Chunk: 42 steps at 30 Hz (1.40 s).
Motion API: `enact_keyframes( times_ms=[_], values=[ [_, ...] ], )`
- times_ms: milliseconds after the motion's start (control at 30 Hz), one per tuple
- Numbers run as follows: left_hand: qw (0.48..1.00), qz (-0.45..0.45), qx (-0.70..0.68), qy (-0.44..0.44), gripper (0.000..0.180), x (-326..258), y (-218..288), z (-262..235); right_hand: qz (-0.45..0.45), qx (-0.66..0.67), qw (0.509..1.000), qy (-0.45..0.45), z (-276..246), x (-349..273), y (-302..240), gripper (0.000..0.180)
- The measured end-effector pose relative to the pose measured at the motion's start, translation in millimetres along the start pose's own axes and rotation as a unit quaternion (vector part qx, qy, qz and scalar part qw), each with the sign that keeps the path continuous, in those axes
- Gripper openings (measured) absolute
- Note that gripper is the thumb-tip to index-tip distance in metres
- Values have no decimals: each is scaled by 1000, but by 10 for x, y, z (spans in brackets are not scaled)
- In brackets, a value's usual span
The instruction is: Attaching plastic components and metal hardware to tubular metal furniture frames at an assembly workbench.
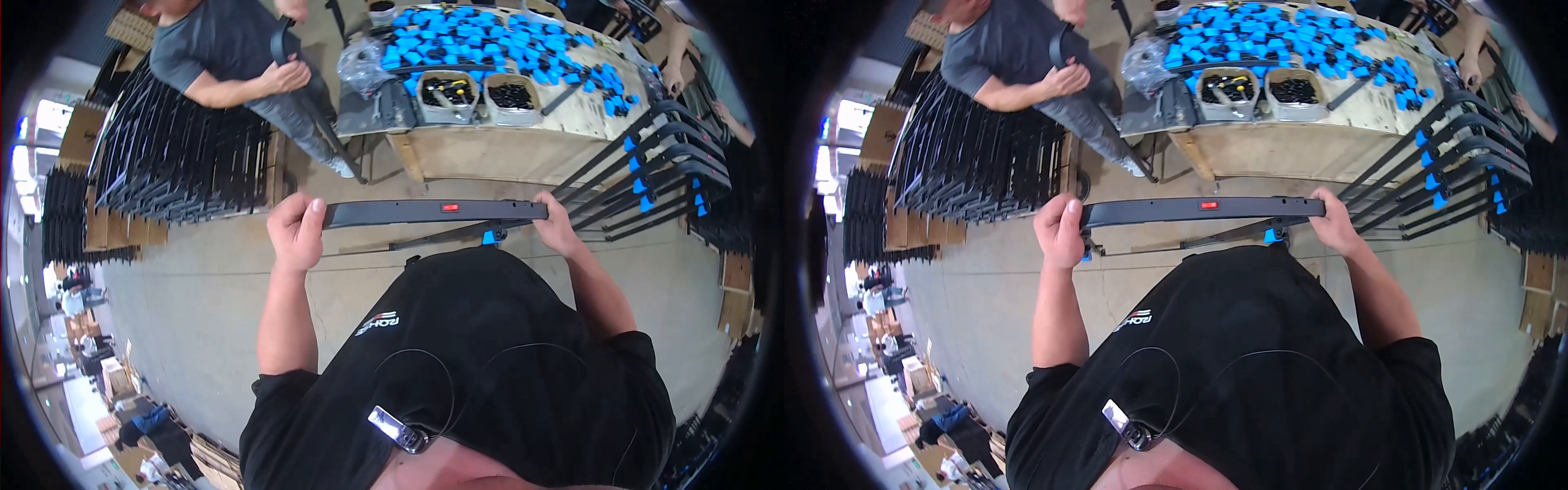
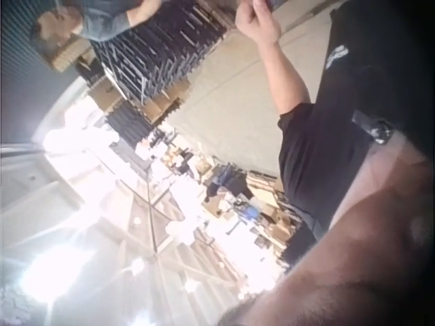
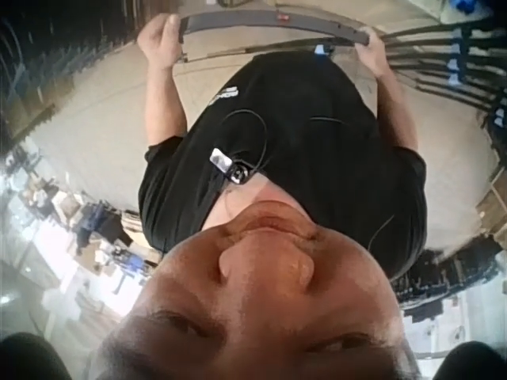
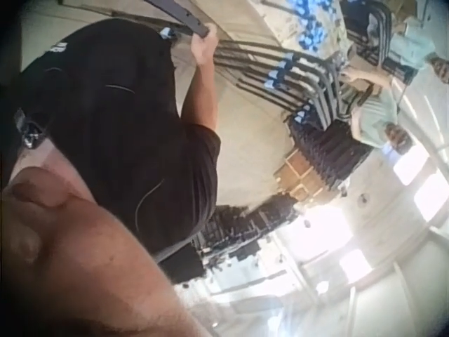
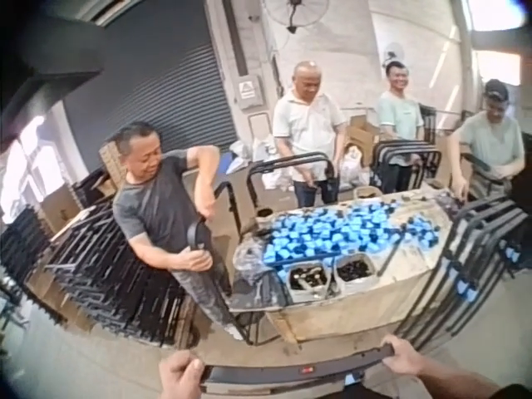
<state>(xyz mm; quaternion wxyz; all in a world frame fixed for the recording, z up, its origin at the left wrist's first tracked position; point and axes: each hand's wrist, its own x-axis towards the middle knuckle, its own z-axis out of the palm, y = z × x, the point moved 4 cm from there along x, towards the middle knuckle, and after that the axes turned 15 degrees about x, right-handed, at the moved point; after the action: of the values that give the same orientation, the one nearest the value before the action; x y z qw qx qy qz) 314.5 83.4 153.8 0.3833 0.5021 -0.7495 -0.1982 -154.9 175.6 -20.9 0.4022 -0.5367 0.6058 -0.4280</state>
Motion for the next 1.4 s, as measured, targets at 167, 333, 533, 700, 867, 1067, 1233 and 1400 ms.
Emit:
enact_keyframes(
  times_ms=[167, 333, 533, 700, 867, 1067, 1233, 1400],
  values=[
    [991, -50, -119, 46, 28, 399, -18, 170, -33, -23, 999, 36, -593, 292, -355, 21],
    [982, -82, -132, 109, 41, 828, 43, 448, -95, 51, 988, 107, -1166, 628, -922, 24],
    [944, -216, -172, 182, 35, 1066, -619, 1175, -113, 58, 990, 67, -1520, 1029, -939, 22],
    [883, -284, -300, 224, 24, 1087, -1169, 1716, -151, 5, 986, 70, -1664, 1451, -657, 26],
    [949, -225, -113, 188, 22, 1556, -999, 1884, -104, 18, 992, 67, -1779, 1827, -609, 26],
    [896, -279, -279, 206, 26, 1881, -1130, 1900, -117, 42, 988, 96, -1647, 2118, -569, 25],
    [917, -267, -278, 99, 30, 2348, -1333, 1999, -140, -6, 976, 166, -1536, 2552, -534, 28],
    [917, -264, -292, 64, 31, 2536, -1405, 2097, -190, -82, 926, 315, -1500, 2637, -490, 47]
  ],
)
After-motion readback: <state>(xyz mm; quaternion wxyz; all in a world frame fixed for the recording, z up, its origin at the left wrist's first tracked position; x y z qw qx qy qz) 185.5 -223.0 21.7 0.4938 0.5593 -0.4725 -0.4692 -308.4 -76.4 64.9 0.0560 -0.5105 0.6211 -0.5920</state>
